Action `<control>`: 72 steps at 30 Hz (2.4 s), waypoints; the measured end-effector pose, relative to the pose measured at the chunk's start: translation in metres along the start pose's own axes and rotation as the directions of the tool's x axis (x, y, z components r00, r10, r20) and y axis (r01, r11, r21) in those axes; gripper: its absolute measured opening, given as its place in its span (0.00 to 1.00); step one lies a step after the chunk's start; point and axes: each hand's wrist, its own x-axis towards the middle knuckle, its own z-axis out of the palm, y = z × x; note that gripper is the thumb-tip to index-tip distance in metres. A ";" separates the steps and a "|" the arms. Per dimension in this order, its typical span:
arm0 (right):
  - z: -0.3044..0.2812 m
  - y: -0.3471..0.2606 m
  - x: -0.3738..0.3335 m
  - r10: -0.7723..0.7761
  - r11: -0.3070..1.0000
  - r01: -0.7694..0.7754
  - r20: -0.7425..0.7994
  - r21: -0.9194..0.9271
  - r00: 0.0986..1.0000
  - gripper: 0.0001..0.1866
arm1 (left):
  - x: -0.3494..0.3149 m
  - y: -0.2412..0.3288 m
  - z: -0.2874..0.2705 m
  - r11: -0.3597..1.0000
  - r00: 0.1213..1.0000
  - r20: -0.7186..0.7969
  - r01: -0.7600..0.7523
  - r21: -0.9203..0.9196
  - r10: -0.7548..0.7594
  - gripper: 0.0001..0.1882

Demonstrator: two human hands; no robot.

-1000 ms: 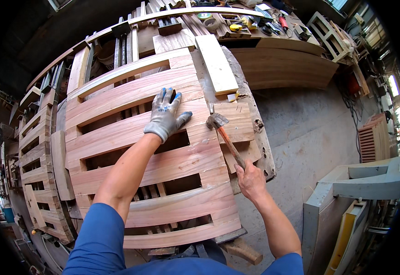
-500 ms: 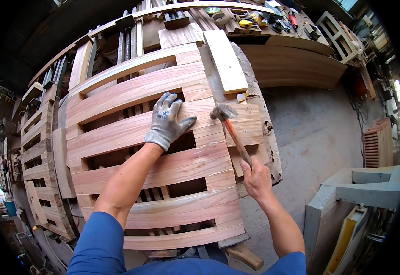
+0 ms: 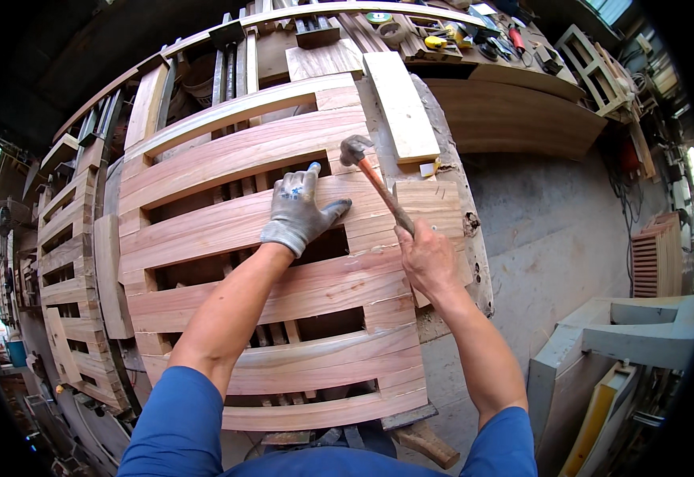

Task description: The person assembles wooden pallets by positioning planks and using a hammer to secure them. They repeatedly place wooden pieces onto the pallet frame and strike them with a hammer to fit them into place.

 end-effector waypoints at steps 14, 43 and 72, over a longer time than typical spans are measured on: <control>-0.013 0.007 -0.008 0.024 0.989 -0.006 -0.124 0.146 0.992 0.16 | 0.002 0.001 -0.003 0.987 0.986 0.024 -0.163 0.000 0.163 0.34; -0.025 -0.009 -0.005 -0.015 0.991 0.035 -0.150 0.129 0.989 0.20 | 0.003 0.003 -0.007 0.991 0.989 0.060 -0.132 -0.038 0.134 0.29; -0.018 0.020 -0.011 0.212 0.977 -0.208 0.109 -0.042 0.971 0.22 | 0.048 0.001 -0.014 0.993 0.972 0.228 -0.073 0.091 0.051 0.55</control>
